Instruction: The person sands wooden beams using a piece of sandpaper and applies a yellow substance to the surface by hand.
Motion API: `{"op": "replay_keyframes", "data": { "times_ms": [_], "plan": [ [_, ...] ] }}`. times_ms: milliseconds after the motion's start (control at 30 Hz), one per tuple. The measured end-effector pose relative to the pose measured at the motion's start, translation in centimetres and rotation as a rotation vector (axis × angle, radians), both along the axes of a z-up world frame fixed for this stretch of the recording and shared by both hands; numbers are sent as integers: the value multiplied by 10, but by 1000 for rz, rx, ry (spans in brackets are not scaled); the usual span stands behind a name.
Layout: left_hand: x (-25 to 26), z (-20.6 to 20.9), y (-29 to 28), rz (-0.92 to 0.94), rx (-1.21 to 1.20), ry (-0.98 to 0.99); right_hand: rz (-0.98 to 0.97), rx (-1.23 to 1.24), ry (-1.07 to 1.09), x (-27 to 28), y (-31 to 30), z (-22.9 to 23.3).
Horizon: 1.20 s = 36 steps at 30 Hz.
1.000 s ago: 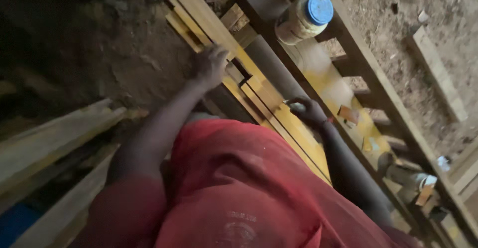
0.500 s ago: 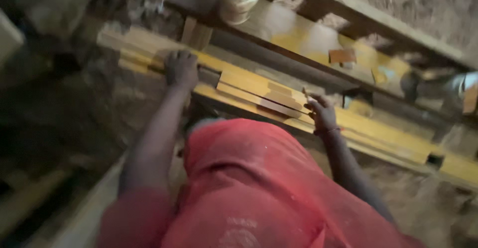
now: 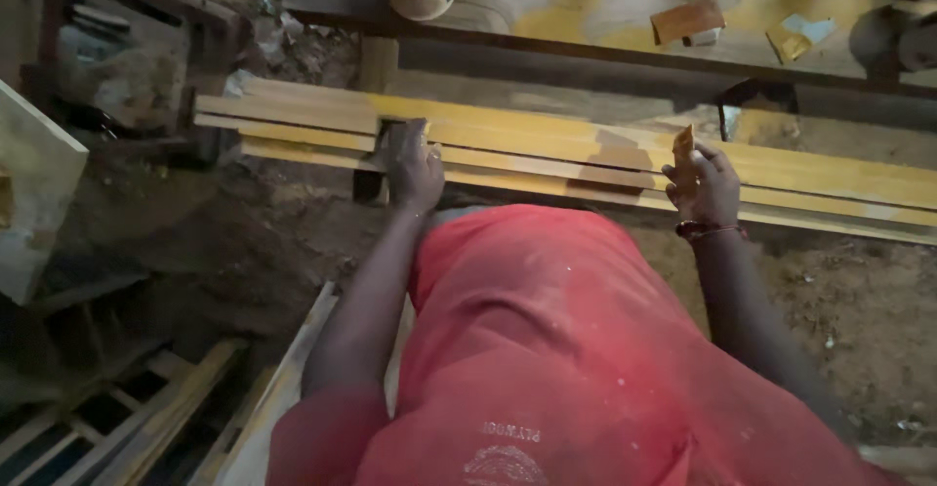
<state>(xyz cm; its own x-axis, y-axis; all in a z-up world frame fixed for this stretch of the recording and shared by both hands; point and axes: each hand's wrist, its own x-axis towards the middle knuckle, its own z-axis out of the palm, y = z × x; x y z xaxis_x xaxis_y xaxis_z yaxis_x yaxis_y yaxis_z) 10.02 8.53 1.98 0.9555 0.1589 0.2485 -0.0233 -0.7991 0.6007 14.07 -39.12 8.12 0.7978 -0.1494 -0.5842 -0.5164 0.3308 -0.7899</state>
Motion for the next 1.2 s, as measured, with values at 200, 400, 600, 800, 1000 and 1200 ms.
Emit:
{"op": "replay_keyframes", "data": {
  "times_ms": [200, 400, 600, 800, 1000, 1200],
  "plan": [
    [7, -27, -26, 159, -70, 233, 9, -100, 37, -3, -8, -24],
    [18, -11, -12, 287, -24, 272, 49, 176, 38, 1, -17, -31],
    [-5, 47, -38, 313, -306, 229, -147, 452, -8, -18, -82, -43],
    [-13, 59, -97, 66, -265, 295, -462, 380, -103, -44, -163, -71],
    [-3, 37, -132, -146, -358, 192, -544, 299, -113, -70, -181, -86],
    [29, 12, -160, -225, -294, 153, -474, 122, -238, -109, -180, -91]
  ]
}}
